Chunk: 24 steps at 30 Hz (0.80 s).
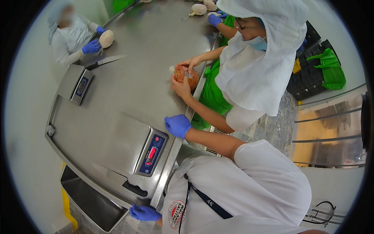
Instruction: The person places a packaged meat item on a digital scale, removes the plastic wrap, and trims the meat with a knife while checking the weight. The trimmed pieces are set aside on the stainless steel table.
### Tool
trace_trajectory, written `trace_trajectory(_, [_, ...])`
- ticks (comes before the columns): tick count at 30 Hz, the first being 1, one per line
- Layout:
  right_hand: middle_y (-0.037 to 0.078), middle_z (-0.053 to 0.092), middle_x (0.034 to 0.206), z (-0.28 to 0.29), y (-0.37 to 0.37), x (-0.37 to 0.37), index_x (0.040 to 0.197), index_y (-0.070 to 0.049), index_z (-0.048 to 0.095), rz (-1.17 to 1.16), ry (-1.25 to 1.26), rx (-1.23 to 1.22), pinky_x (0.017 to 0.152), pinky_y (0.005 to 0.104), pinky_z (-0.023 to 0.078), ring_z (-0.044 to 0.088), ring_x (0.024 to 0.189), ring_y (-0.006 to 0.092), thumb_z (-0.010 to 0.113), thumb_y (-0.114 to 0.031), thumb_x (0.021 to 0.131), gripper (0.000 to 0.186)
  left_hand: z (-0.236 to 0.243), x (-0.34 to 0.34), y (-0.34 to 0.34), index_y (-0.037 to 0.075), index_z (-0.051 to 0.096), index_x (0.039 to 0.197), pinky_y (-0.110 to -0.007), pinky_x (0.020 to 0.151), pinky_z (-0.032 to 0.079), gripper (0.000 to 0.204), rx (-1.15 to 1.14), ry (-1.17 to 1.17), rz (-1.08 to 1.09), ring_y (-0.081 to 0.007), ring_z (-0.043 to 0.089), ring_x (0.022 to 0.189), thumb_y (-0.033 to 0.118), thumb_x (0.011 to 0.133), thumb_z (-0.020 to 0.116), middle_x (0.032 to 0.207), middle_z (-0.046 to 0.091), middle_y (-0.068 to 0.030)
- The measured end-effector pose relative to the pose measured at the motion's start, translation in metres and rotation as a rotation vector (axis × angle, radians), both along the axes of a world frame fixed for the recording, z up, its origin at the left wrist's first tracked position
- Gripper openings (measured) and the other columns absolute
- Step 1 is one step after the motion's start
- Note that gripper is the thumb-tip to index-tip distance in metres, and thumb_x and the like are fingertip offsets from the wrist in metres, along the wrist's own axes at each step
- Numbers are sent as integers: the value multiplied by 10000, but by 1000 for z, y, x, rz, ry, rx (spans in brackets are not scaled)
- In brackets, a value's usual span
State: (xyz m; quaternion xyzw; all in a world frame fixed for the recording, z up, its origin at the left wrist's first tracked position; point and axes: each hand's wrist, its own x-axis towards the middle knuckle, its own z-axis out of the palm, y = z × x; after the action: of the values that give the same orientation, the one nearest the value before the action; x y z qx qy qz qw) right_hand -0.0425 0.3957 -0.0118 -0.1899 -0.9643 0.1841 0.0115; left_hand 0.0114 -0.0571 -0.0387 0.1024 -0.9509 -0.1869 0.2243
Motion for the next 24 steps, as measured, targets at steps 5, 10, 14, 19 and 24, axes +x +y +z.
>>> trace_trajectory(5, [167,663,728,-8,1,0,898,-79,610,25,25,0,630,529,500,652,656,373,522,-271,893,212,2,0,-2,40,678,1041,-440,925,463,259,-18,22,-36,-348,555,1099,-24,838,530,1169,561,-181])
trace_trajectory(10, [161,668,735,-5,0,-1,907,-81,612,18,-3,29,635,525,500,653,659,370,520,-273,893,213,6,2,0,56,674,1040,-433,916,467,281,-49,21,-40,-329,559,1097,-53,820,538,1158,559,-157])
trace_trajectory(14, [162,668,728,-3,-1,0,906,-82,612,16,6,23,631,521,500,654,657,370,518,-271,894,211,3,2,-3,58,679,1017,-433,895,478,247,-42,50,-58,-325,569,1082,-47,836,546,1138,574,-152])
trace_trajectory(19, [164,669,728,-3,0,0,899,-81,614,8,-7,7,638,520,500,653,659,375,515,-270,893,213,4,0,1,59,684,999,-438,881,484,233,-47,44,-38,-329,585,1049,-39,840,546,1108,596,-153])
trace_trajectory(24, [166,669,729,-7,0,-1,893,-81,619,1,4,0,645,526,496,652,661,379,509,-271,892,219,4,0,-1,51,683,1006,-443,875,485,239,-34,5,-27,-333,576,1064,-34,836,537,1133,581,-162])
